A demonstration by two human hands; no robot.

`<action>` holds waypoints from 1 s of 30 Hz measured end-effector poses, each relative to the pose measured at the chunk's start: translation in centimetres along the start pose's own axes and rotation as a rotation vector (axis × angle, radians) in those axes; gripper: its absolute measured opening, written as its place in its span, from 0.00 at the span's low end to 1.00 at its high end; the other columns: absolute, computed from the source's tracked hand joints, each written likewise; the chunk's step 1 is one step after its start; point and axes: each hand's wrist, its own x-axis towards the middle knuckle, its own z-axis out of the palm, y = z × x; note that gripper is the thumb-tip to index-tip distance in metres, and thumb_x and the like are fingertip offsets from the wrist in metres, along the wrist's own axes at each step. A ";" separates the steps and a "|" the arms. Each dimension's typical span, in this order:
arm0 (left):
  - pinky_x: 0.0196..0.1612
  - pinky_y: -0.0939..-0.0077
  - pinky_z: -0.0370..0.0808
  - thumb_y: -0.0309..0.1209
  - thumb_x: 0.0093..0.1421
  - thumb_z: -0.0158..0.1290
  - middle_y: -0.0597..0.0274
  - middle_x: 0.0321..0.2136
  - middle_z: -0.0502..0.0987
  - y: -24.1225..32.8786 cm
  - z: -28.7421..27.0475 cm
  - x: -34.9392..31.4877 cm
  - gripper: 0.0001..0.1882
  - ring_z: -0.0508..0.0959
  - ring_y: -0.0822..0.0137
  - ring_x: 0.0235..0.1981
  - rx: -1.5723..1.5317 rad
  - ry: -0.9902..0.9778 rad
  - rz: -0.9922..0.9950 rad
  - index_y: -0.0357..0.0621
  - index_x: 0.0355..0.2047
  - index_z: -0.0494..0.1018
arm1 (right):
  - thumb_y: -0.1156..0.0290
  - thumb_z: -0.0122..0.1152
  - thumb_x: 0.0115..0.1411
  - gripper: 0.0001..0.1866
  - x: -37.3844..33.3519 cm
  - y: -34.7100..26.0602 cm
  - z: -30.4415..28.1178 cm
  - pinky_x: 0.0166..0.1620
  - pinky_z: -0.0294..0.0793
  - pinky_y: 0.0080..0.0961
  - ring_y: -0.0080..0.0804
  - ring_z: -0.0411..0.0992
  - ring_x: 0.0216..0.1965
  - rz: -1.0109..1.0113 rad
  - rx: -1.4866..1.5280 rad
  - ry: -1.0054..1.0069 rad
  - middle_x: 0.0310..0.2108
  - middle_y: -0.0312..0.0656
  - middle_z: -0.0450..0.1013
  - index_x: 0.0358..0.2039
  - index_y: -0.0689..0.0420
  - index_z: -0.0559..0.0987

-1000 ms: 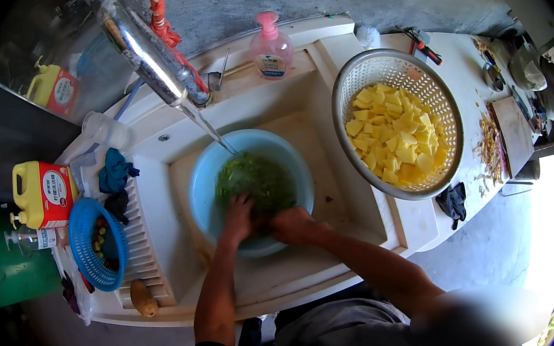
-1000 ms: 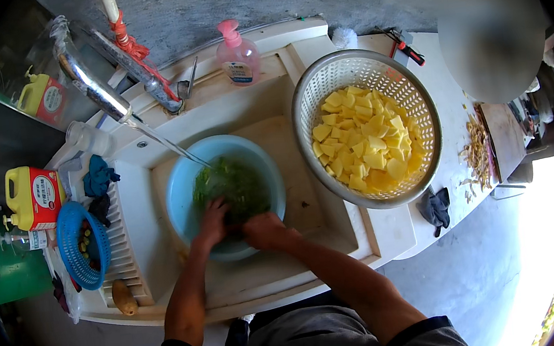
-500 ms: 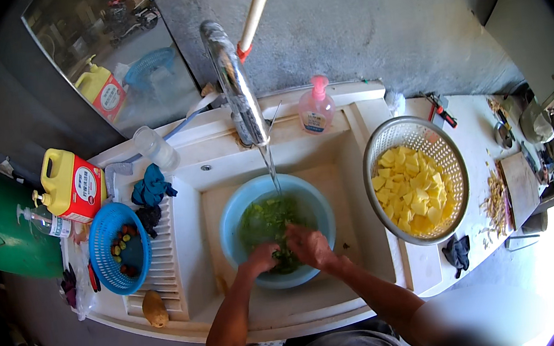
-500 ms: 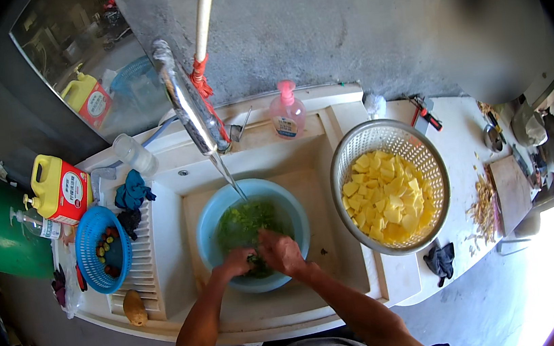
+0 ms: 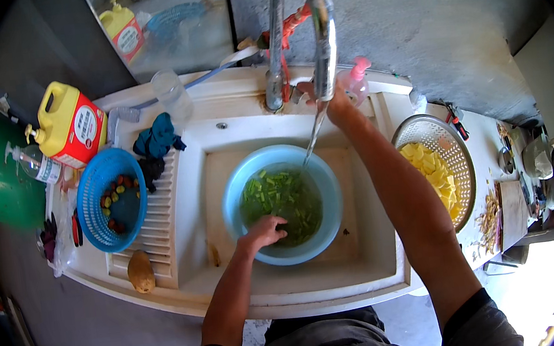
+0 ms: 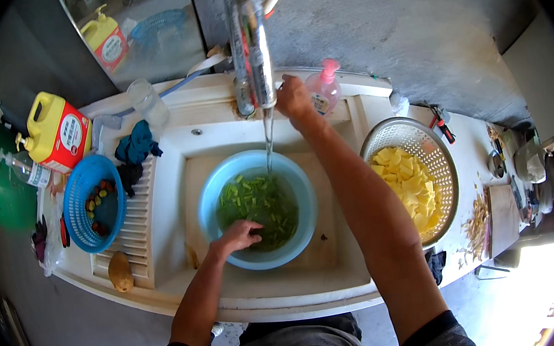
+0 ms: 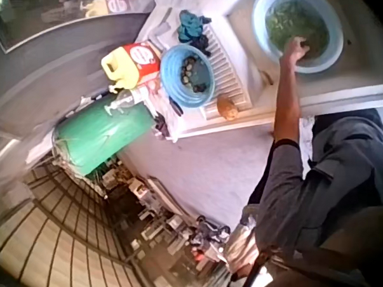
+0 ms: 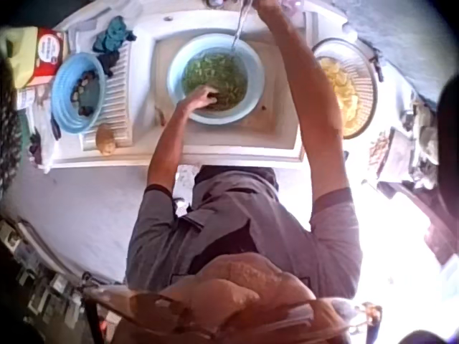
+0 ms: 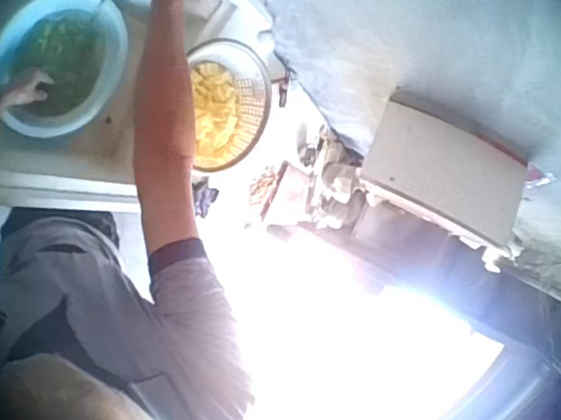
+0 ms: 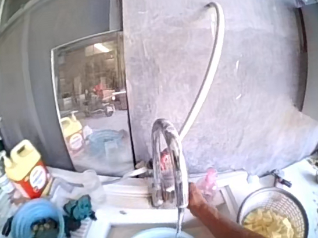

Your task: The person washes sliced yellow vegetables in a sink using a colander and a blue basin, then transfers them to a countertop. They subsequently gather chopped green vegetables from a cutting board into the basin and rinse them under running water. Finally, the person walks to a table and picks up a smartphone.

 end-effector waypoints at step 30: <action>0.68 0.49 0.58 0.23 0.53 0.55 0.36 0.59 0.67 -0.9 4.3 2.9 0.29 0.63 0.39 0.63 0.521 0.211 0.231 0.36 0.57 0.69 | 0.69 0.55 0.66 0.12 -47.3 -3.2 -6.8 0.41 0.78 0.35 0.43 0.78 0.37 0.142 0.047 -0.219 0.39 0.47 0.78 0.47 0.58 0.80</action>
